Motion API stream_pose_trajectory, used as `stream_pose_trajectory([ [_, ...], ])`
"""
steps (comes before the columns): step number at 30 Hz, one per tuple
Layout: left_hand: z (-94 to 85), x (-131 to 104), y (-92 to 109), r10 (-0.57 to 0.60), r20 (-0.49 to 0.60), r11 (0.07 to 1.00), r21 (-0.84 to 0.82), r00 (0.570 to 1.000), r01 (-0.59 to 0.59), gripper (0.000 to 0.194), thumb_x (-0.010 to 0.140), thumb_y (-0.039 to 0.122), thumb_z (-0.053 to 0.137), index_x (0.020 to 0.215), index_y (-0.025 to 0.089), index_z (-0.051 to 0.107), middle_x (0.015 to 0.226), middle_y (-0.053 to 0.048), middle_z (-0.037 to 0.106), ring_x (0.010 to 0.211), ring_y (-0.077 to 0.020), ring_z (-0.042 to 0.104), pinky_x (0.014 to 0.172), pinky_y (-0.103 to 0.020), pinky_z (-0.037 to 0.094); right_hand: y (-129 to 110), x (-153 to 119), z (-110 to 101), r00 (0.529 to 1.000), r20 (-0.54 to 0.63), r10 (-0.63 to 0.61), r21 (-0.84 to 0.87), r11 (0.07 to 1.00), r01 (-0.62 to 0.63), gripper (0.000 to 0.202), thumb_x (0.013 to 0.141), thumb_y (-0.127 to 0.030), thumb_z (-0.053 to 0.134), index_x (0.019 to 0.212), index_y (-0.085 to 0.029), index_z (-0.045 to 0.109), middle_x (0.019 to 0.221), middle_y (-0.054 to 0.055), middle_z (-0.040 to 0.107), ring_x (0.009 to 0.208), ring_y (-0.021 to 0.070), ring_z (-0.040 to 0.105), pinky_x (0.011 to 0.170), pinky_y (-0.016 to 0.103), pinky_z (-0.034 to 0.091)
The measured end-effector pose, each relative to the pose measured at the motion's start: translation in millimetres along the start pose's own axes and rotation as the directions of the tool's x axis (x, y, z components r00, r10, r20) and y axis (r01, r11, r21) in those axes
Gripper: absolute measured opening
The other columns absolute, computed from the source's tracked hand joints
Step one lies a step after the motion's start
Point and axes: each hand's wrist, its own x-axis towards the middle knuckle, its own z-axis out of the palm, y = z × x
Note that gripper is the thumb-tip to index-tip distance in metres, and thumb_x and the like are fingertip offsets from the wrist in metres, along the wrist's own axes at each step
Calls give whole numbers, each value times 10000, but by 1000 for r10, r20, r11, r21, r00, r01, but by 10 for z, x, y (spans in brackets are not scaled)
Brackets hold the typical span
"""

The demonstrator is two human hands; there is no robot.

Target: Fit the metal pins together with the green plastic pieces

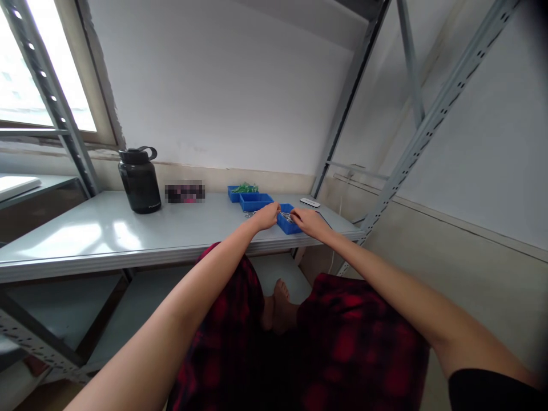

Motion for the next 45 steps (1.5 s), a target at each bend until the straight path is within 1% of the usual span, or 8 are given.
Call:
stream_pose_trajectory([
  [7, -32, -3, 52, 61, -88, 996, -59, 994, -66, 274, 1011, 335, 419, 906, 168, 610, 942, -91, 682, 877, -217, 626, 801, -313, 464, 59, 28, 20, 996, -77, 42, 25, 999, -40, 337, 1049, -323, 356, 1102, -180, 655, 1006, 105, 728, 912, 227, 655, 745, 293, 419],
  [12, -13, 14, 29, 120, -129, 986, -104, 984, -133, 236, 983, 292, 471, 889, 167, 648, 928, -73, 699, 852, -204, 627, 780, -298, 465, -36, 0, -54, 997, -73, 14, 99, 995, -7, 325, 1047, -317, 352, 1062, -185, 649, 980, 98, 724, 868, 219, 645, 708, 288, 402],
  [22, -56, 30, 132, 93, -298, 853, -469, 950, -230, 130, 878, 263, 632, 831, 146, 667, 860, -65, 722, 824, -184, 646, 791, -296, 491, -135, -1, -143, 989, -134, 62, 350, 937, -11, 290, 1032, -303, 389, 962, -176, 640, 931, 84, 728, 814, 201, 635, 707, 276, 402],
  [27, -1, 28, 171, 44, -278, 787, -582, 960, -204, 95, 877, 235, 612, 856, 146, 634, 892, -62, 713, 804, -173, 663, 763, -290, 509, -147, 6, -123, 991, -137, -4, 269, 962, 41, 296, 1025, -321, 413, 1025, -167, 666, 951, 106, 731, 820, 217, 638, 716, 284, 404],
  [31, 37, 44, 141, -3, -266, 781, -603, 964, -164, 74, 898, 207, 559, 871, 151, 598, 801, -36, 670, 725, -155, 648, 696, -273, 496, -125, 2, -106, 989, -143, 30, 214, 977, 2, 364, 1029, -422, 404, 969, -186, 674, 895, 93, 733, 796, 222, 646, 685, 286, 411],
  [36, -14, 40, 86, 29, -239, 849, -507, 971, -150, 112, 889, 224, 578, 842, 146, 643, 748, -29, 664, 686, -145, 604, 675, -261, 468, -76, -23, -107, 979, -199, 33, 107, 994, -12, 367, 1025, -428, 412, 1233, -192, 602, 1030, 107, 738, 905, 241, 671, 717, 294, 446],
  [40, -55, 31, 72, 37, -209, 867, -479, 977, -135, 150, 870, 244, 607, 855, 131, 706, 751, -39, 686, 702, -154, 601, 692, -266, 461, -42, -22, -125, 975, -221, 19, -55, 998, -32, 404, 1032, -388, 386, 1324, -168, 557, 1028, 146, 731, 955, 266, 661, 763, 317, 454],
  [45, -64, 26, 76, 51, -156, 856, -501, 986, -123, 147, 822, 229, 656, 851, 126, 756, 721, -37, 698, 703, -164, 607, 689, -270, 462, -30, -15, -84, 981, -147, -123, -205, 974, 92, 376, 1051, -326, 331, 1123, -154, 657, 998, 146, 716, 959, 256, 641, 776, 312, 423],
])
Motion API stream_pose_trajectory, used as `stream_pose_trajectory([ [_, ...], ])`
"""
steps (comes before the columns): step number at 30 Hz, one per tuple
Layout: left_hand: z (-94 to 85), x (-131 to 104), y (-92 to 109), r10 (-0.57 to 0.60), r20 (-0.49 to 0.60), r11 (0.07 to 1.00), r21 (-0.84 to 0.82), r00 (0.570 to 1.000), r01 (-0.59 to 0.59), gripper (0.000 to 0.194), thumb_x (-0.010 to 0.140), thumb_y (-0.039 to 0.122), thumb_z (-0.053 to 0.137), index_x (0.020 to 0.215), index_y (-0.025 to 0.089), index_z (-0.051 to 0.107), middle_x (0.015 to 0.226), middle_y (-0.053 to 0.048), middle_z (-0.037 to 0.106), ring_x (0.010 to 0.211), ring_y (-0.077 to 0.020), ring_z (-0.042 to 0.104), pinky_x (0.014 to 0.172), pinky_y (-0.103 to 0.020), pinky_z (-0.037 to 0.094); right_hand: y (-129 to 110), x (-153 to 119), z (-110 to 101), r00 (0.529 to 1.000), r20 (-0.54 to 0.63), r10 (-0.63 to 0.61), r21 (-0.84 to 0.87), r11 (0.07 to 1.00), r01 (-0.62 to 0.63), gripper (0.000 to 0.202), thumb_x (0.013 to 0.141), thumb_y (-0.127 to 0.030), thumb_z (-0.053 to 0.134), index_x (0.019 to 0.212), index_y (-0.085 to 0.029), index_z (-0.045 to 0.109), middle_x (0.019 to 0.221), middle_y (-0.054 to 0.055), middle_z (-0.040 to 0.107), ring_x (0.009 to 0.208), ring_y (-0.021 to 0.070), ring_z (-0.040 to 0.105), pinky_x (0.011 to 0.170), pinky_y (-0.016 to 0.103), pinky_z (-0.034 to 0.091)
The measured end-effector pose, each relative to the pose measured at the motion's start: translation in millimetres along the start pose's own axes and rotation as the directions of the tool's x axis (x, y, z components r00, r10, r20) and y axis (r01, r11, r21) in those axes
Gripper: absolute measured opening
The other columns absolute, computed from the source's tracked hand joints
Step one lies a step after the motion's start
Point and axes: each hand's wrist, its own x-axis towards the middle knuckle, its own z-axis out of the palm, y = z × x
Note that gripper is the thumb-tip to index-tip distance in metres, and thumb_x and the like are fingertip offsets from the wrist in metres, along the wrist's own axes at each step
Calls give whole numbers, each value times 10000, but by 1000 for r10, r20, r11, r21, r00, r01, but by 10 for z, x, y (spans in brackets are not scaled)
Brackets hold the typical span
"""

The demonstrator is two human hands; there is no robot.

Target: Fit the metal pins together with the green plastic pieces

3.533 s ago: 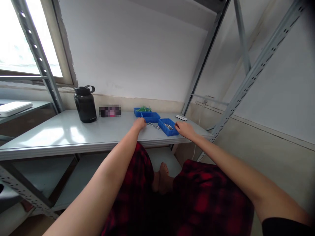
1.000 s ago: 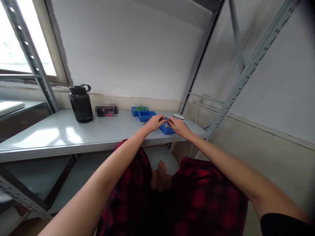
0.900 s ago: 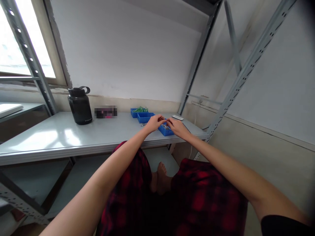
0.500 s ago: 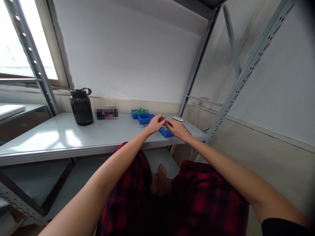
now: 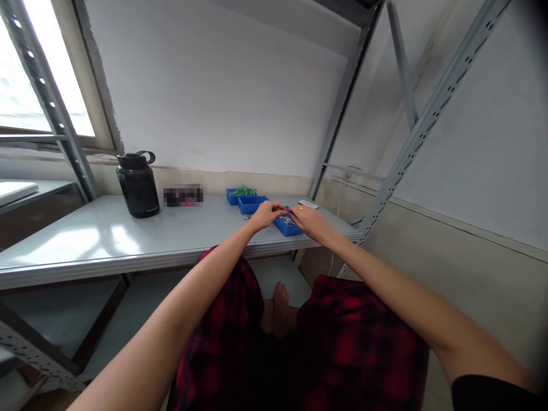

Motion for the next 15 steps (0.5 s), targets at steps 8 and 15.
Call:
stream_pose_trajectory([
  [8, -54, -30, 63, -16, -24, 999, -32, 1000, 16, 173, 795, 267, 694, 844, 122, 776, 703, -46, 702, 668, -162, 603, 652, -270, 468, 98, -19, 10, 1000, 4, -9, -30, 1000, 9, 365, 1052, -297, 329, 1082, -166, 668, 944, 121, 708, 888, 229, 628, 739, 300, 384],
  [15, -75, -37, 63, -30, -10, 999, -26, 1000, 30, 179, 804, 242, 684, 880, 120, 789, 768, -66, 735, 679, -167, 618, 672, -281, 486, 136, -55, 5, 999, -9, 43, 133, 990, -41, 362, 1043, -301, 340, 1072, -192, 683, 1015, 96, 723, 943, 225, 640, 810, 312, 419],
])
